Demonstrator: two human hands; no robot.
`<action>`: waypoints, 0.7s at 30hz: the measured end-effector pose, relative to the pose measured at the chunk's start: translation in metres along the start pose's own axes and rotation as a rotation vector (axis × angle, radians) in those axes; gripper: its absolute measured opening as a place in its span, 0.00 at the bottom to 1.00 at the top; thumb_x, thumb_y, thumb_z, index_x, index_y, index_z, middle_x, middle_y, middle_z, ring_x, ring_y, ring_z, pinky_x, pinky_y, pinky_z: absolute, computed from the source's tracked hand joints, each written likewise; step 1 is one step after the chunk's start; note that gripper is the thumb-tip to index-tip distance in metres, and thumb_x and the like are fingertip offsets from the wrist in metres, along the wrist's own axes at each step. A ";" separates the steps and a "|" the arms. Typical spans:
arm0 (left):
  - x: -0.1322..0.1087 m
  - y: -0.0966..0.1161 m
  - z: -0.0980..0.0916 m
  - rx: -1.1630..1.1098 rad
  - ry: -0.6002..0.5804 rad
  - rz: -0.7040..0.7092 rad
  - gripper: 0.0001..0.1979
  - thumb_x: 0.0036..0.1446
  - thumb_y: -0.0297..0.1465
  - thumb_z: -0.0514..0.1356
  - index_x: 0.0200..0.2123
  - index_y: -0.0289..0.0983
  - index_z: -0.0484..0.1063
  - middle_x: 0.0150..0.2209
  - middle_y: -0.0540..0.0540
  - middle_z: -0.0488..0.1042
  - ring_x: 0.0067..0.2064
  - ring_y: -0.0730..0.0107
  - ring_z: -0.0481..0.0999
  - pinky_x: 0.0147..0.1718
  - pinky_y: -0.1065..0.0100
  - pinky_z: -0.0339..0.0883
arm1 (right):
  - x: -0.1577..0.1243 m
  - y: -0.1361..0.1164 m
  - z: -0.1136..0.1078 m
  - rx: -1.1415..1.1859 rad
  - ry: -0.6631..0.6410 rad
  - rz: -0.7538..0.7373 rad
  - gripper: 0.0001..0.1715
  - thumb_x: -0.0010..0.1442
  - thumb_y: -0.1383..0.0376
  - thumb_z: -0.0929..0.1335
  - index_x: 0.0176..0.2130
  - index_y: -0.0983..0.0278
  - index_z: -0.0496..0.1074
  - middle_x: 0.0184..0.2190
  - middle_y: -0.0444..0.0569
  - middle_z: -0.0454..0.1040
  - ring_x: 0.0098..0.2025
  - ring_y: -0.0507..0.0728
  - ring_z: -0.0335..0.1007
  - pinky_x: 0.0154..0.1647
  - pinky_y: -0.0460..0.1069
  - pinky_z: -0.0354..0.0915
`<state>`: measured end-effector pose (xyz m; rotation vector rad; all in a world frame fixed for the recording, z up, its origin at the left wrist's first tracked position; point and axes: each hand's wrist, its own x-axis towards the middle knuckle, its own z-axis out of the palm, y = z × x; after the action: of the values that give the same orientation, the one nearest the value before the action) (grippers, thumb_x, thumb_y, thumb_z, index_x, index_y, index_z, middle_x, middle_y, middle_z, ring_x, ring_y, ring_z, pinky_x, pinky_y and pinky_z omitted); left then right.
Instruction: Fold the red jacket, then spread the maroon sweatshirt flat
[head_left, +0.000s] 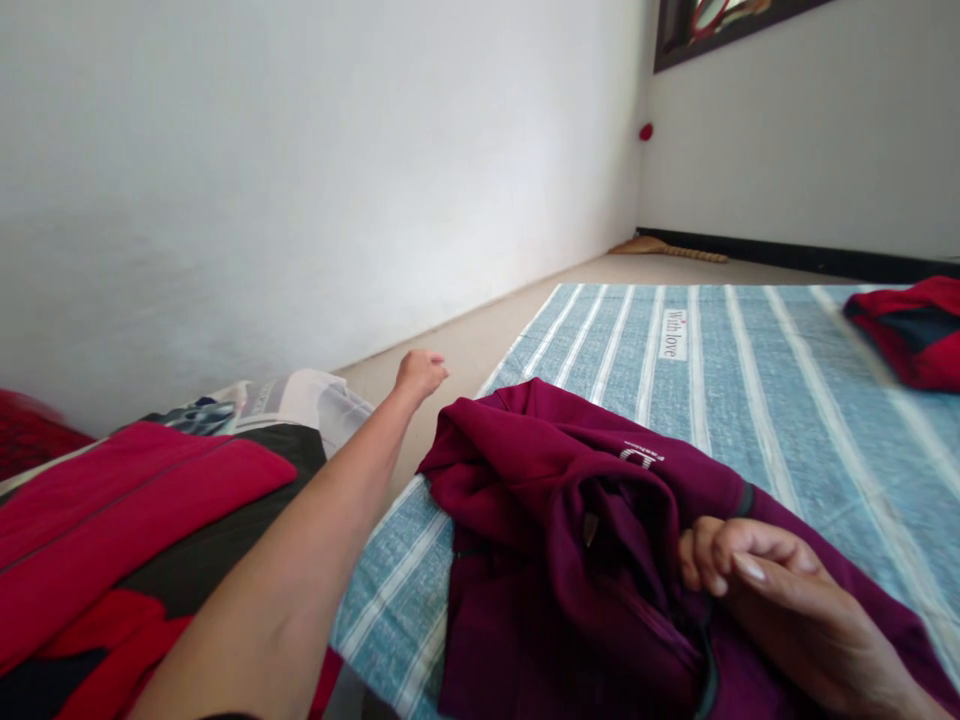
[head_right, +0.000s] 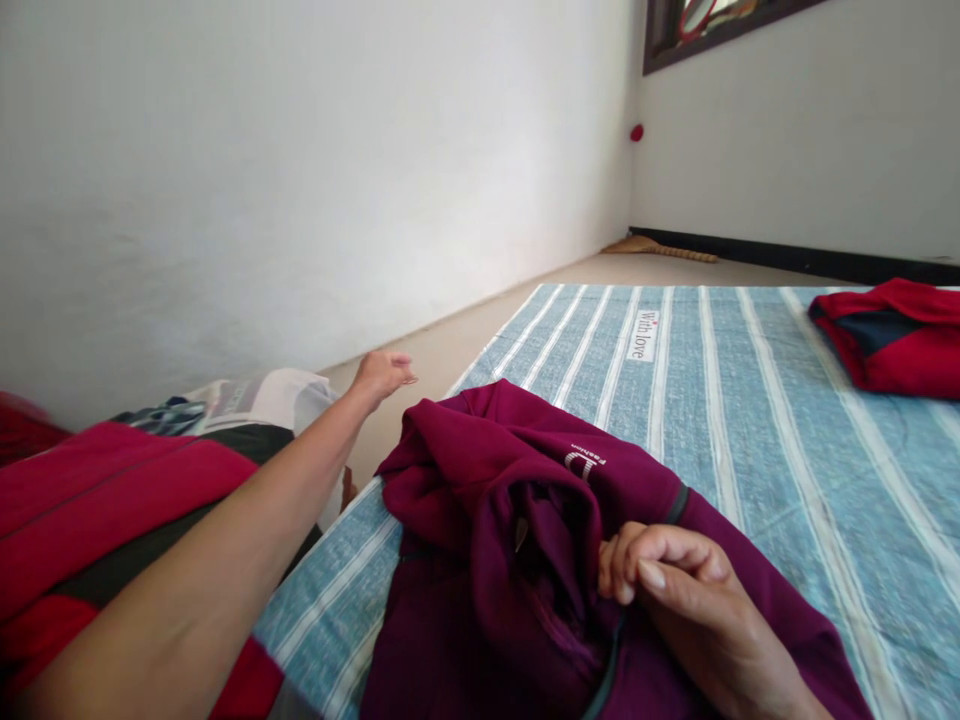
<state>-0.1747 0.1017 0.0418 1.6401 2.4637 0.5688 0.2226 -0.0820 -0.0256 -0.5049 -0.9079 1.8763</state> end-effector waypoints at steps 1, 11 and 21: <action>-0.008 0.002 0.005 -0.010 -0.026 0.051 0.11 0.53 0.28 0.61 0.41 0.31 0.75 0.39 0.44 0.78 0.41 0.62 0.77 0.41 0.67 0.69 | 0.001 -0.001 0.001 0.000 -0.005 -0.012 0.09 0.56 0.61 0.69 0.27 0.62 0.75 0.25 0.48 0.69 0.34 0.56 0.64 0.38 0.50 0.62; -0.102 0.052 0.016 -0.071 -0.079 0.647 0.12 0.55 0.31 0.55 0.38 0.36 0.76 0.44 0.45 0.77 0.48 0.62 0.74 0.53 0.65 0.63 | 0.004 -0.008 0.004 -0.057 -0.082 -0.095 0.08 0.58 0.63 0.69 0.29 0.62 0.77 0.26 0.47 0.72 0.34 0.56 0.67 0.41 0.51 0.61; -0.162 0.051 0.009 -0.057 -0.131 1.140 0.26 0.46 0.17 0.50 0.49 0.32 0.70 0.52 0.39 0.71 0.56 0.60 0.68 0.56 0.57 0.64 | -0.016 -0.039 -0.014 -0.635 0.022 -0.105 0.10 0.58 0.59 0.70 0.30 0.63 0.75 0.29 0.48 0.74 0.35 0.55 0.69 0.38 0.49 0.63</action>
<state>-0.0630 -0.0259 0.0365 2.8145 1.1901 0.5618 0.2618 -0.0803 -0.0047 -0.8339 -1.4904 1.4596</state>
